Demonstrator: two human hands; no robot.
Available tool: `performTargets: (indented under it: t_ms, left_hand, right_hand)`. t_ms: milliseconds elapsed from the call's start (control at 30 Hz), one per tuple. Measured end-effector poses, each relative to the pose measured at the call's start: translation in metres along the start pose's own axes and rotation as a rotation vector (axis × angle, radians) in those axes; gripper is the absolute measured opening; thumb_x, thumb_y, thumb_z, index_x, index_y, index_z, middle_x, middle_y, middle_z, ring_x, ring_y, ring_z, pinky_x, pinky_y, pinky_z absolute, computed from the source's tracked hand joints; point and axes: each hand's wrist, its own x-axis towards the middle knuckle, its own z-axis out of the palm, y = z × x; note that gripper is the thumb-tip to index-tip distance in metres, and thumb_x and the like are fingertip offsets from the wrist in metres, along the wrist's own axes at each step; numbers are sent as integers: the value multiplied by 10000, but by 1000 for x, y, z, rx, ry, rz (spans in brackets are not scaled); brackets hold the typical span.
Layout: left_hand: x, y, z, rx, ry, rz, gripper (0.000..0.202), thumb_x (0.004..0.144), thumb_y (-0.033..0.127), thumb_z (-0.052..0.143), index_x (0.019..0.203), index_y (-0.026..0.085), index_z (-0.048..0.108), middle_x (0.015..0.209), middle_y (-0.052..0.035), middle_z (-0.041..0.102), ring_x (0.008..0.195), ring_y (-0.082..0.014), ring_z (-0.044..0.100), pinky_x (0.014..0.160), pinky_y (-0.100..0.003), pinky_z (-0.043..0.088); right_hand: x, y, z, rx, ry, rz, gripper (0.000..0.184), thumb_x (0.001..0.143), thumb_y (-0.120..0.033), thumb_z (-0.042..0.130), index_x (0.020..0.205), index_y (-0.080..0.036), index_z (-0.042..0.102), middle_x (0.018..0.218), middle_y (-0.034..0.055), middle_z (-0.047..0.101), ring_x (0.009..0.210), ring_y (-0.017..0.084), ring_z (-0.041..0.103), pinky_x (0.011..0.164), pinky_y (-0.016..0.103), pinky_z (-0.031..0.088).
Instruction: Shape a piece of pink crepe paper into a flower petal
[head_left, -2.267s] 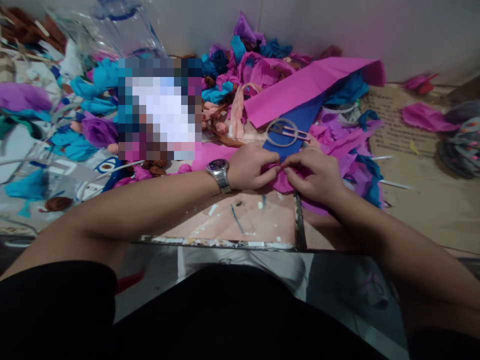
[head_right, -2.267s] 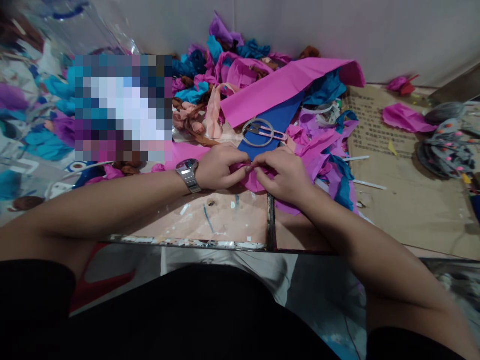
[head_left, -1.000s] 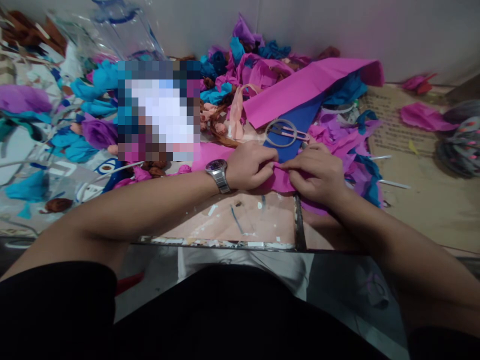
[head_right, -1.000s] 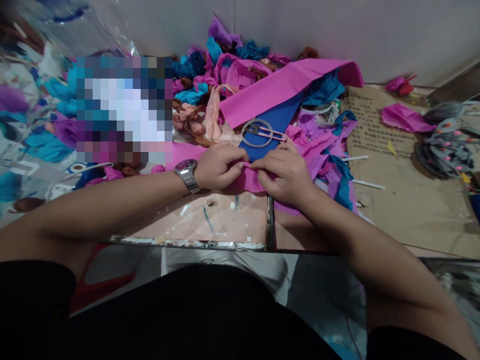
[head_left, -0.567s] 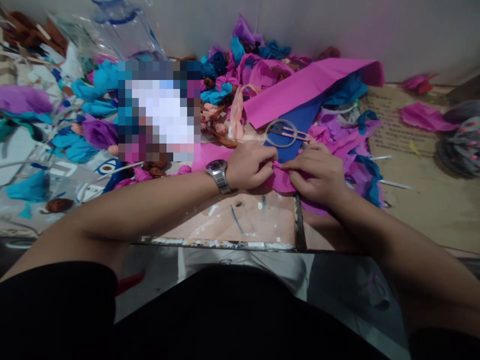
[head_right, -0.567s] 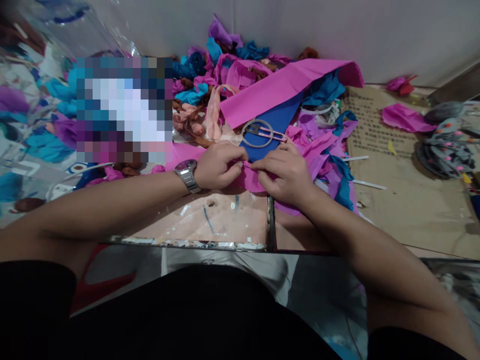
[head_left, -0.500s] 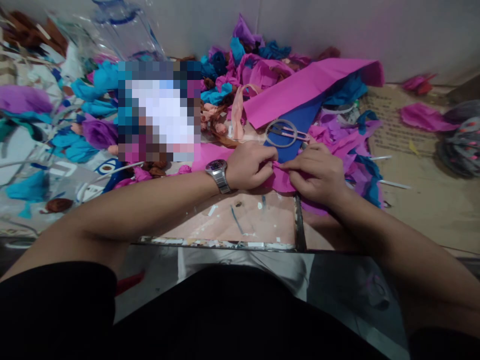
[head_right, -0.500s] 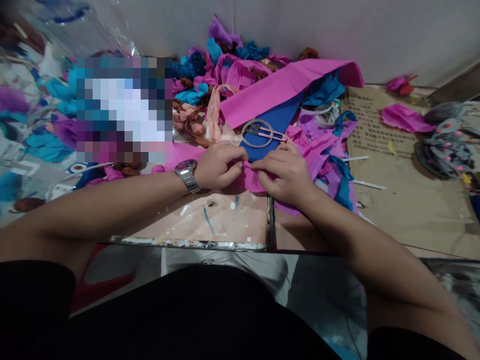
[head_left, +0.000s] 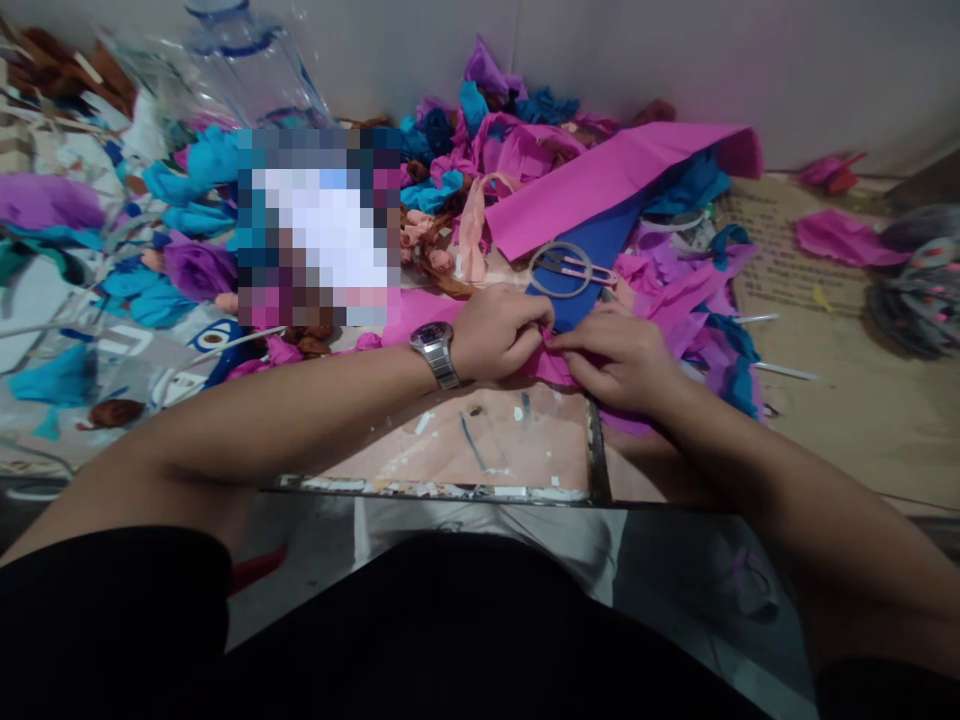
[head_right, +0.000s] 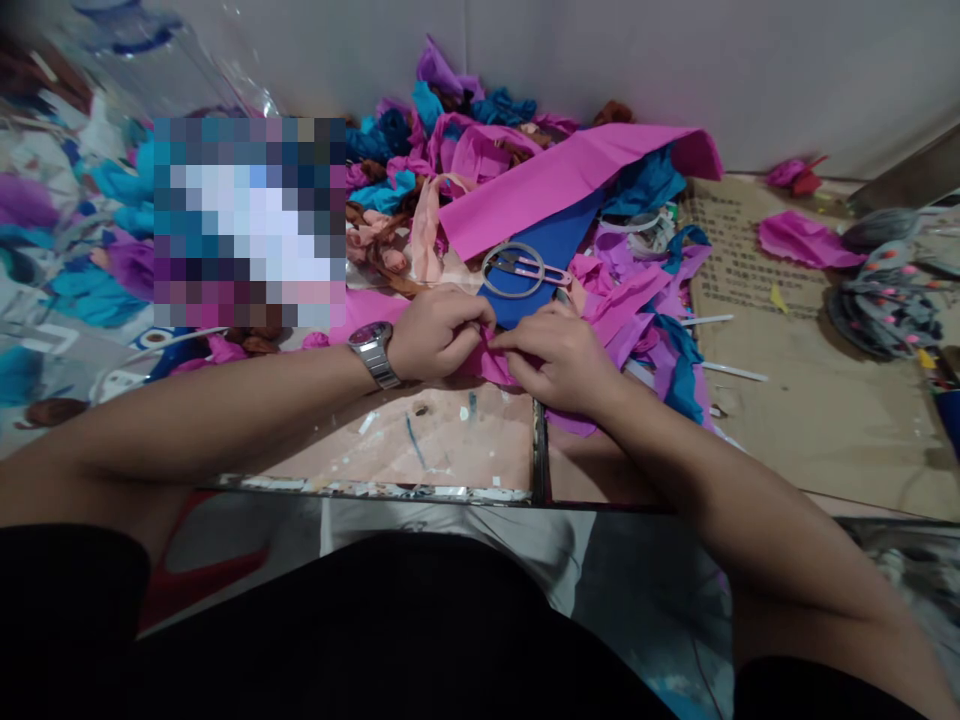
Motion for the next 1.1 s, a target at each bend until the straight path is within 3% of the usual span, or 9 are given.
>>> performTargets:
  t_ms: [367, 567, 1100]
  left_hand:
    - [-1, 0, 1, -27, -17, 36, 252, 973, 278, 537, 948, 209, 779, 842, -64, 815, 757, -224, 697, 817, -399, 495]
    - [-1, 0, 3, -43, -48, 72, 265, 962, 264, 537, 948, 210, 796, 825, -45, 813, 752, -209, 704, 826, -388, 492]
    - [-2, 1, 3, -40, -50, 56, 276, 977, 268, 537, 968, 210, 807, 836, -48, 814, 765, -210, 702, 811, -383, 479]
  right_hand:
    - [0, 0, 2, 23, -51, -25, 211, 1110, -238, 621, 1137, -242, 831, 943, 37, 828, 879, 184, 756, 893, 361, 542]
    - [4, 0, -2, -13, -176, -84, 210, 1119, -217, 595, 1102, -205, 804, 930, 49, 813, 862, 179, 741, 868, 352, 510]
    - [5, -2, -2, 5, -168, -85, 198, 1125, -209, 604, 1100, -197, 800, 945, 53, 816, 861, 183, 731, 866, 356, 497]
